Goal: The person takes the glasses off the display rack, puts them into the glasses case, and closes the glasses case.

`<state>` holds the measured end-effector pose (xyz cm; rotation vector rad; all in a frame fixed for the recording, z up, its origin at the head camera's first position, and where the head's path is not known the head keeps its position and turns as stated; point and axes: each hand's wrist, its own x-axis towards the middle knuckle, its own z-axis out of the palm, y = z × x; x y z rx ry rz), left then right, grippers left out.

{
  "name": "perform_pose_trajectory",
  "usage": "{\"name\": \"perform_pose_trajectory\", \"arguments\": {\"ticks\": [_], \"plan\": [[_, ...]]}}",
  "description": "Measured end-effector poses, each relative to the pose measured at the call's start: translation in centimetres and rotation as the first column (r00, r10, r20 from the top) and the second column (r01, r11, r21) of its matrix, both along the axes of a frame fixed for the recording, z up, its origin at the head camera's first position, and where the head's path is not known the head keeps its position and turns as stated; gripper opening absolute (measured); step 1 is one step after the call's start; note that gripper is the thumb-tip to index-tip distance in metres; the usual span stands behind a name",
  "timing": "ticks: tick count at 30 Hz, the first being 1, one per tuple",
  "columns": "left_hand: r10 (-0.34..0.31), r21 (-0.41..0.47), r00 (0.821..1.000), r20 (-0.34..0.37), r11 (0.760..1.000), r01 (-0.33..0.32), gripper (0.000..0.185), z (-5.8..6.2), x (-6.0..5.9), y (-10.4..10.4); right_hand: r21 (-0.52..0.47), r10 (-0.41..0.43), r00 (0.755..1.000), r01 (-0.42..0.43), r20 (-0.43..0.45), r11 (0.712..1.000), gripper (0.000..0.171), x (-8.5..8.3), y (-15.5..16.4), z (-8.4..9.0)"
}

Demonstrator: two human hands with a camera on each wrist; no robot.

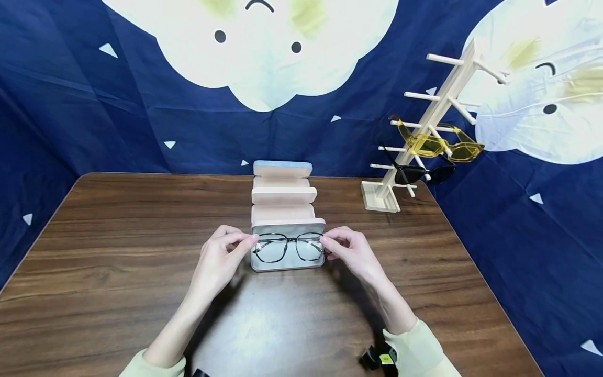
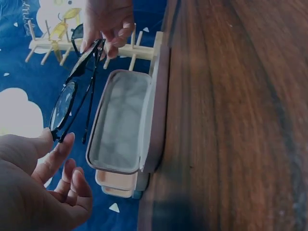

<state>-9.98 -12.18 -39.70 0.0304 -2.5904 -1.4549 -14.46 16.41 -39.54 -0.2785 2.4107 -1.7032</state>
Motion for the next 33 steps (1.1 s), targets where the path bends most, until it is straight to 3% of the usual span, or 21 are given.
{"name": "perform_pose_trajectory", "arguments": {"ticks": [7,16,26,33], "plan": [[0.004,-0.044,1.000,0.006,0.999,-0.004,0.020,-1.3,-0.5,0.0,0.090,-0.056,0.997,0.060,-0.048,0.994,0.019,-0.2,-0.2,-0.9],[0.032,-0.055,0.999,0.002,0.998,-0.032,0.022,-2.3,-0.8,0.3,0.203,-0.042,0.992,0.065,-0.118,0.977,0.012,-0.7,-0.2,-1.8],[0.023,-0.100,0.997,0.076,0.995,-0.015,0.024,-2.7,-1.6,0.1,0.204,0.006,0.996,0.012,-0.086,0.979,0.016,-1.9,-0.4,-2.9],[0.004,-0.119,0.996,0.084,0.993,0.006,0.022,-2.8,-1.8,0.0,0.234,-0.003,0.999,0.015,-0.054,0.972,0.014,-2.2,-0.4,-3.1]]}}
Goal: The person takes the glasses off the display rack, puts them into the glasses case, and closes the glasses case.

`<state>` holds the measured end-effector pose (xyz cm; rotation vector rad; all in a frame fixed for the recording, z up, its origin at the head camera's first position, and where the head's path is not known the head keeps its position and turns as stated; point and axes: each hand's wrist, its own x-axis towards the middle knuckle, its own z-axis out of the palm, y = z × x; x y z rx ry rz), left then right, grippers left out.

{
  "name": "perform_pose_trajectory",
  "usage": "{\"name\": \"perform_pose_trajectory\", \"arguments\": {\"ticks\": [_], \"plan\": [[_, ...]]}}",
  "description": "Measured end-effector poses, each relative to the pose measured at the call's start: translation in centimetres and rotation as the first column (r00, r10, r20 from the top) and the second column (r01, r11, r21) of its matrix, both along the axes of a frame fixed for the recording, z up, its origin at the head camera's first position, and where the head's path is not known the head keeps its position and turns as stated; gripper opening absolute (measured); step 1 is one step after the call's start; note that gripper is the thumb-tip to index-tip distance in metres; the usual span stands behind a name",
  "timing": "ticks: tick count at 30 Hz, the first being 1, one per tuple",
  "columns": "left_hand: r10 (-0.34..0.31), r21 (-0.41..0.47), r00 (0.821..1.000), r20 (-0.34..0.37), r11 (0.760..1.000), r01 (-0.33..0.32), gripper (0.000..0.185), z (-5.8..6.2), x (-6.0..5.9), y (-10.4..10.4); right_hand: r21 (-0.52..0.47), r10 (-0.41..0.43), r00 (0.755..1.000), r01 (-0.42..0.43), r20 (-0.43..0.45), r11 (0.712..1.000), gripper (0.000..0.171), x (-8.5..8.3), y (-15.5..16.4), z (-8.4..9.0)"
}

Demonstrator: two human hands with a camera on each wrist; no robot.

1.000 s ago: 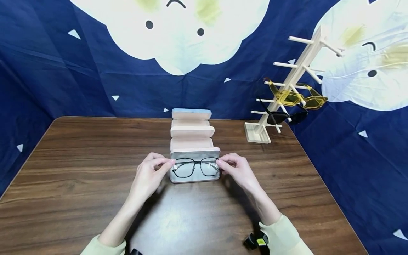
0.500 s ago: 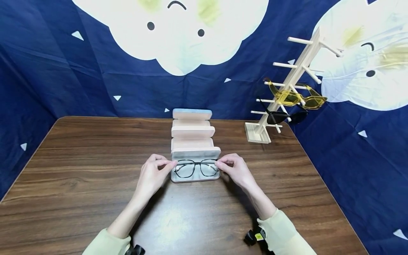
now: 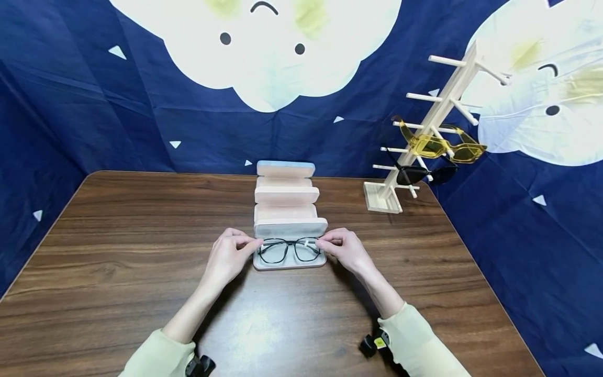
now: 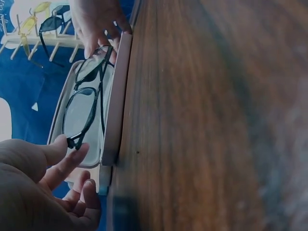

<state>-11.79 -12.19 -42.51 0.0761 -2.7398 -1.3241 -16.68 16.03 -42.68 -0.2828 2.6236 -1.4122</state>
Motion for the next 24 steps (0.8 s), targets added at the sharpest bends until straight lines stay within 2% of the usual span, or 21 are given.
{"name": "perform_pose_trajectory", "arguments": {"ticks": [7,24], "plan": [[-0.019,-0.022,1.000,0.020,1.000,0.019,0.021,-0.12,-0.15,-0.38,0.037,0.020,1.000,-0.019,-0.014,0.999,0.013,-0.23,0.06,-0.13],[-0.044,-0.060,0.998,0.045,0.997,0.047,0.016,0.01,-0.79,-0.40,0.092,0.003,1.000,-0.004,0.009,0.996,0.014,-0.68,0.10,-0.09]]}}
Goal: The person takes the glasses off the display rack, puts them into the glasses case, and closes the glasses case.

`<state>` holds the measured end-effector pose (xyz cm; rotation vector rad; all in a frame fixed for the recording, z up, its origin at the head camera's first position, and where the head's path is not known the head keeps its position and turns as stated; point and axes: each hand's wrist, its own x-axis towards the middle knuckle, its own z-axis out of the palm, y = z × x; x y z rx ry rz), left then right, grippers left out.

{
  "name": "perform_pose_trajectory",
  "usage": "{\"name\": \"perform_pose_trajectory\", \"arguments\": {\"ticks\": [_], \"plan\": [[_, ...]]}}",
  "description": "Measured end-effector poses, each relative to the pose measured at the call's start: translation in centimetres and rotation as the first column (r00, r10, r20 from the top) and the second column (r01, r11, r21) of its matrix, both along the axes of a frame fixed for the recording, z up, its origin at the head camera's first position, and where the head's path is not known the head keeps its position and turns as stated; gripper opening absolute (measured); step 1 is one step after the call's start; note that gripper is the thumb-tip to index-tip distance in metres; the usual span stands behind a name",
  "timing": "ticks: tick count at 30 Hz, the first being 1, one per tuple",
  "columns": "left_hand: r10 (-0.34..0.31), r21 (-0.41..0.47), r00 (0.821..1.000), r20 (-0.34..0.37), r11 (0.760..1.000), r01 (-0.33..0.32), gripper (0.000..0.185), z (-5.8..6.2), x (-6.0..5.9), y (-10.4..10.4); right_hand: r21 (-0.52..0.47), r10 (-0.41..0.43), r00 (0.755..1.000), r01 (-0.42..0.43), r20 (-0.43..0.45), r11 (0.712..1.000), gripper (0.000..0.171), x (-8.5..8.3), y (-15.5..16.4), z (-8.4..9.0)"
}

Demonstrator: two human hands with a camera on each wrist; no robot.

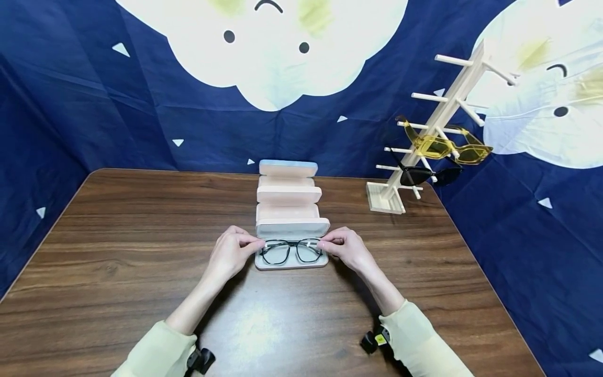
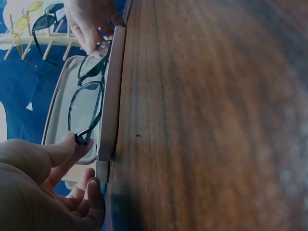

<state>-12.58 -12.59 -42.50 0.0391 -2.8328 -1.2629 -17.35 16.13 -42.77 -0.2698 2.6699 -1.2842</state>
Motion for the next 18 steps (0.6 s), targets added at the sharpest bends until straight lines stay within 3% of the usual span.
{"name": "perform_pose_trajectory", "arguments": {"ticks": [18], "plan": [[-0.005,-0.035,0.997,0.075,0.999,0.007,0.017,0.18,0.00,0.28,-0.015,0.002,1.000,-0.002,0.005,1.000,0.012,-0.12,0.02,-0.11]]}}
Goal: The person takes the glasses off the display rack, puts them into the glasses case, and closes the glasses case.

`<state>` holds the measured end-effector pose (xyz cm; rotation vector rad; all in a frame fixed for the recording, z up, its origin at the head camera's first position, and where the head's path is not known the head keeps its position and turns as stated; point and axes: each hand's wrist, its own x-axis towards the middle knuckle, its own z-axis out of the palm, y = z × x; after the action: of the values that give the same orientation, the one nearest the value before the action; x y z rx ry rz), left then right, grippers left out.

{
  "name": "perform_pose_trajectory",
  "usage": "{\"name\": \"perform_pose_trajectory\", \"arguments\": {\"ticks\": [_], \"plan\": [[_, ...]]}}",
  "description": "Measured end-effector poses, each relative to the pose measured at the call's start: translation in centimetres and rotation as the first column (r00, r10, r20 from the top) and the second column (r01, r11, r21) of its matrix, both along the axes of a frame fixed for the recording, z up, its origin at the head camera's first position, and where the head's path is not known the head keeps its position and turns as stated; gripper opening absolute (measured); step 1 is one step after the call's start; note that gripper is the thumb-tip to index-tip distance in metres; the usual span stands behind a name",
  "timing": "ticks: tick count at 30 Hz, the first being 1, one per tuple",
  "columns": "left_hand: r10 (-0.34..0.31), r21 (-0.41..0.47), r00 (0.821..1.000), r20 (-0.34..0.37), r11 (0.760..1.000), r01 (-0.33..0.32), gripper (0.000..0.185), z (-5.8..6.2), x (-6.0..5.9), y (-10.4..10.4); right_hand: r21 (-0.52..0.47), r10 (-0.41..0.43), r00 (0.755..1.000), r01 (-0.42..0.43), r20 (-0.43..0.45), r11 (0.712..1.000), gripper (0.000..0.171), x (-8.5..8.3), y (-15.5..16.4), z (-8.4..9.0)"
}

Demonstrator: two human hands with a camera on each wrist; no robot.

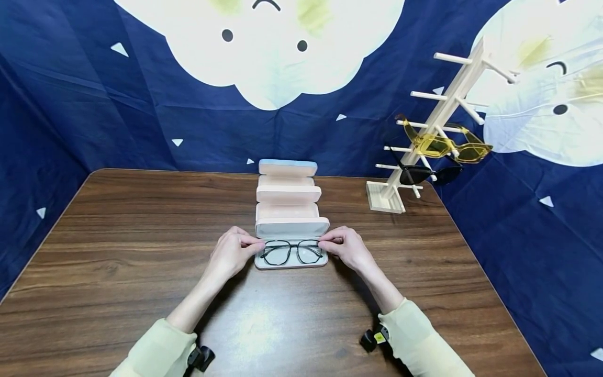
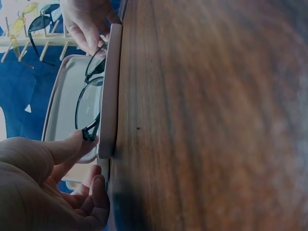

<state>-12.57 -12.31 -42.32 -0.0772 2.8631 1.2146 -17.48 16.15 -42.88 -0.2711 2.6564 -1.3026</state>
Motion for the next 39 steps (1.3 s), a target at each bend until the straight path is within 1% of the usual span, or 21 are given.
{"name": "perform_pose_trajectory", "arguments": {"ticks": [6,11,18,22,25,27,30,33,35,39], "plan": [[-0.007,-0.001,1.000,-0.008,1.000,0.007,0.016,-0.1,0.1,-0.1,-0.028,-0.009,0.999,0.010,0.034,1.000,0.012,0.1,0.2,0.0],[-0.014,-0.002,1.000,0.000,1.000,0.014,0.018,-0.2,0.0,-0.2,-0.065,-0.047,0.996,0.051,0.070,0.997,0.013,0.3,0.3,0.2],[-0.013,-0.002,1.000,-0.007,1.000,0.013,0.022,-0.2,0.0,-0.5,-0.123,-0.096,0.989,0.110,0.113,0.986,0.020,0.4,0.5,0.2],[-0.016,0.003,1.000,-0.026,1.000,0.016,0.023,-0.2,0.0,-0.7,-0.149,-0.112,0.987,0.129,0.119,0.980,0.024,0.4,0.6,0.3],[-0.009,0.012,1.000,-0.027,1.000,0.009,0.028,-0.1,0.0,-0.9,-0.171,-0.117,0.984,0.139,0.133,0.975,0.029,0.2,0.6,0.3],[-0.003,0.025,1.000,-0.004,1.000,0.003,0.037,0.1,-0.1,-1.0,-0.199,-0.112,0.981,0.143,0.160,0.970,0.033,0.0,0.5,0.2],[-0.012,0.043,0.997,0.072,0.999,0.009,0.061,0.4,-0.4,-1.2,-0.225,-0.106,0.971,0.154,0.212,0.962,0.041,-0.3,0.4,0.3],[-0.034,0.060,0.989,0.146,0.998,0.026,0.081,0.9,-0.7,-1.4,-0.236,-0.104,0.962,0.165,0.251,0.958,0.046,-0.7,0.2,0.4],[-0.046,0.066,0.984,0.171,0.997,0.035,0.086,1.1,-0.9,-1.5,-0.239,-0.098,0.958,0.166,0.270,0.957,0.049,-0.8,0.1,0.6],[-0.065,0.065,0.980,0.186,0.996,0.053,0.089,1.4,-1.4,-1.7,-0.230,-0.096,0.949,0.169,0.299,0.958,0.054,-1.1,0.1,0.7]]}}
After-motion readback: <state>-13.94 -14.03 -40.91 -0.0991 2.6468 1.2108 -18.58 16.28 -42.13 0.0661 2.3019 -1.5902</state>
